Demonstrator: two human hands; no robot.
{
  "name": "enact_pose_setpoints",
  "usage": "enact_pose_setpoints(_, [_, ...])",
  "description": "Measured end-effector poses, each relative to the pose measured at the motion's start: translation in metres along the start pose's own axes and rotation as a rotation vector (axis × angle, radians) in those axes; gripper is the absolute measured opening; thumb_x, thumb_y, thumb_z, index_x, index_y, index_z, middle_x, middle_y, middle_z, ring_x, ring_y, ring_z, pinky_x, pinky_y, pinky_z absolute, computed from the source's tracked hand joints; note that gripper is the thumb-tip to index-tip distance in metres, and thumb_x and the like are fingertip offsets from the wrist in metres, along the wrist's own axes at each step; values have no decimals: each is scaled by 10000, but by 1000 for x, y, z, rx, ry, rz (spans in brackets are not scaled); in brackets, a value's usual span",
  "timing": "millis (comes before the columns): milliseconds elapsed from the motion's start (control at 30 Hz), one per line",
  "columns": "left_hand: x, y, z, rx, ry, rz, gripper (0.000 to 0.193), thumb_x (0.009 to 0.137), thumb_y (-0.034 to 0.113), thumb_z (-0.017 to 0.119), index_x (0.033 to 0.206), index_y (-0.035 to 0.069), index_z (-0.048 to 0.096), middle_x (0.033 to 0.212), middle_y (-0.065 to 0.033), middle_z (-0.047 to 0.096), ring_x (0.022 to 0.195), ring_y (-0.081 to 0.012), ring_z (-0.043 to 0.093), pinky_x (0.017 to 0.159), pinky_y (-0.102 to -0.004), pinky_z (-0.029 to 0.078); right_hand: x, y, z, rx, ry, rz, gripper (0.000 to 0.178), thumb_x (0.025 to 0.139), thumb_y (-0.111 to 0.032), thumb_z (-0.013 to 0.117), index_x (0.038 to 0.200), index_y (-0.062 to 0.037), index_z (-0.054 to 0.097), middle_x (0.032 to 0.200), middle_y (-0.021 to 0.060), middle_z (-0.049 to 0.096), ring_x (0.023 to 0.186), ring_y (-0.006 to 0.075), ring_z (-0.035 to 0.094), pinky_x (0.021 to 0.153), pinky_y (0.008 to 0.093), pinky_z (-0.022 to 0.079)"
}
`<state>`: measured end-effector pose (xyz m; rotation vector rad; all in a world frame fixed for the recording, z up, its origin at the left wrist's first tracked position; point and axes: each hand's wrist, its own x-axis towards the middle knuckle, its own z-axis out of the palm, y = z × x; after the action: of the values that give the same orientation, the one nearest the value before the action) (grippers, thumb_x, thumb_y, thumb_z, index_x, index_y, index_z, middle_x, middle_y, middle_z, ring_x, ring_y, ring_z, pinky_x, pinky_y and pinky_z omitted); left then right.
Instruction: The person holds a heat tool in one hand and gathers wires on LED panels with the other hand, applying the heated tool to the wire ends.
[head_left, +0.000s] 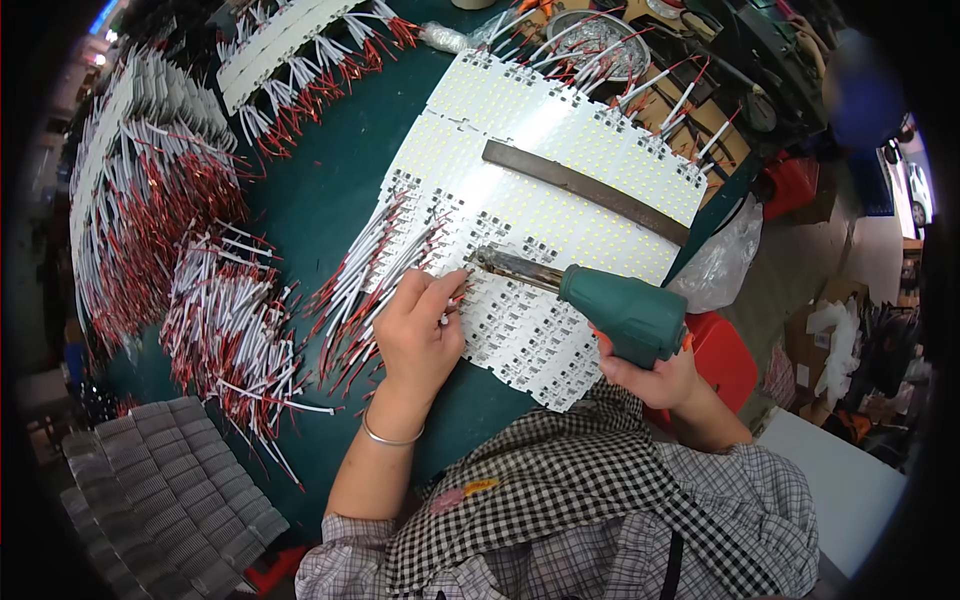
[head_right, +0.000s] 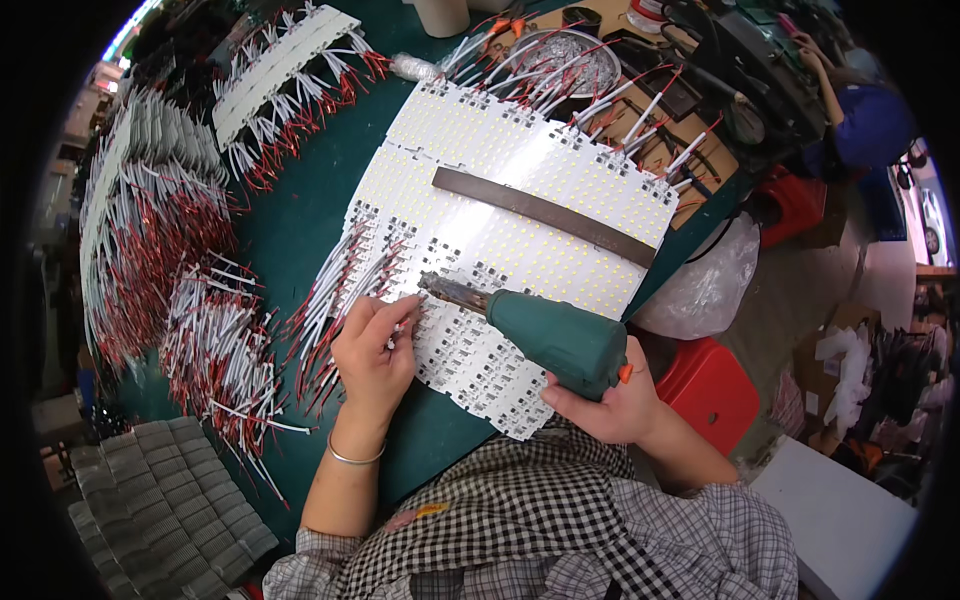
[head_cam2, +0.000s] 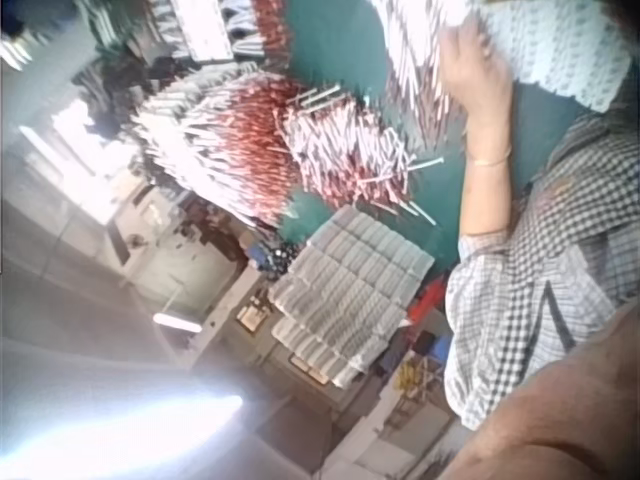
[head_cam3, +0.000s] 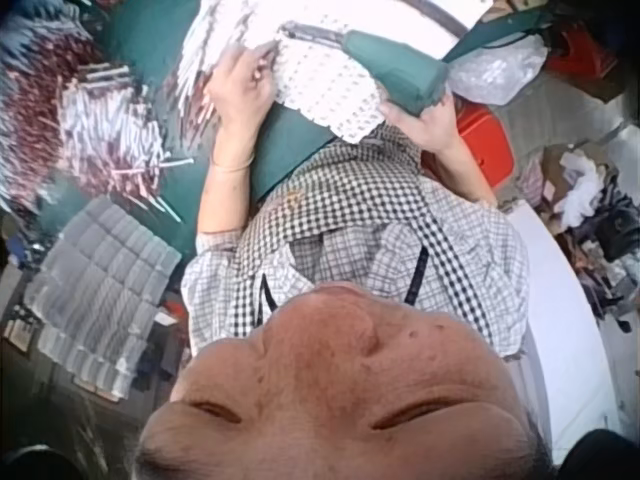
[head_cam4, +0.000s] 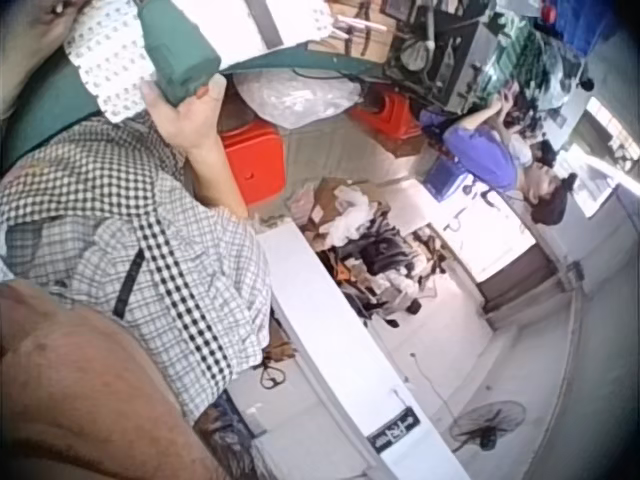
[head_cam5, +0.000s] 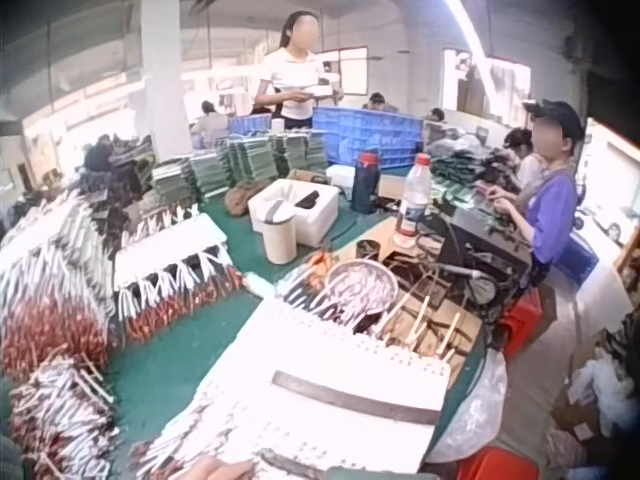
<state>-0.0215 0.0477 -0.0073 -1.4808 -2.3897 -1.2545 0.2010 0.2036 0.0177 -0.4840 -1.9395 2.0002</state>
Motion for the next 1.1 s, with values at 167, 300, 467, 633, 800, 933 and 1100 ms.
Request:
enact_pose_setpoints(167, [-2,0,1,-37,20,-29,275,706,-113,672,936,35,704,690,-75,530,555,-171,522,496,-279,424,0,0,6,30,28,40,305,771,28,718,1028,-1,556,849,35,614,773,109,589,702,249,487])
enact_pose_setpoints(300, [-3,0,1,-29,12,-24,277,707,-115,671,937,35,705,690,-76,530,556,-170,524,496,-280,426,-3,3,6,40,26,73,299,781,23,712,1035,-1,555,857,36,617,773,109,591,705,250,491])
enact_pose_setpoints(467, [-7,-3,1,-40,9,-49,283,706,-119,670,941,35,704,695,-79,533,565,-174,529,503,-276,432,-1,2,5,-6,13,62,285,784,22,709,1025,0,559,859,34,618,771,108,588,701,247,488])
enact_pose_setpoints(633, [-3,-1,2,-32,2,-43,278,710,-118,666,940,33,703,694,-80,532,564,-180,528,504,-280,431,1,0,4,95,55,94,315,792,13,691,1080,17,562,856,50,613,723,114,587,653,252,493])
enact_pose_setpoints(800, [5,5,0,-37,27,22,243,723,-100,664,921,38,699,691,-88,529,546,-197,517,490,-294,419,2,-11,-5,268,116,83,431,799,-4,663,1195,58,504,909,106,599,646,134,583,538,262,503])
enact_pose_setpoints(933, [2,2,1,-13,23,-9,195,730,-83,669,877,44,690,683,-91,532,521,-210,503,470,-307,403,9,-10,-9,273,62,54,450,801,16,626,1224,64,481,814,101,588,602,136,584,527,258,496])
enact_pose_setpoints(1100, [-3,3,-3,-33,6,-59,225,732,-94,641,916,26,688,685,-103,550,571,-229,548,513,-303,427,5,-11,-7,317,17,44,366,834,7,639,1170,30,495,835,84,591,624,120,577,549,264,492])
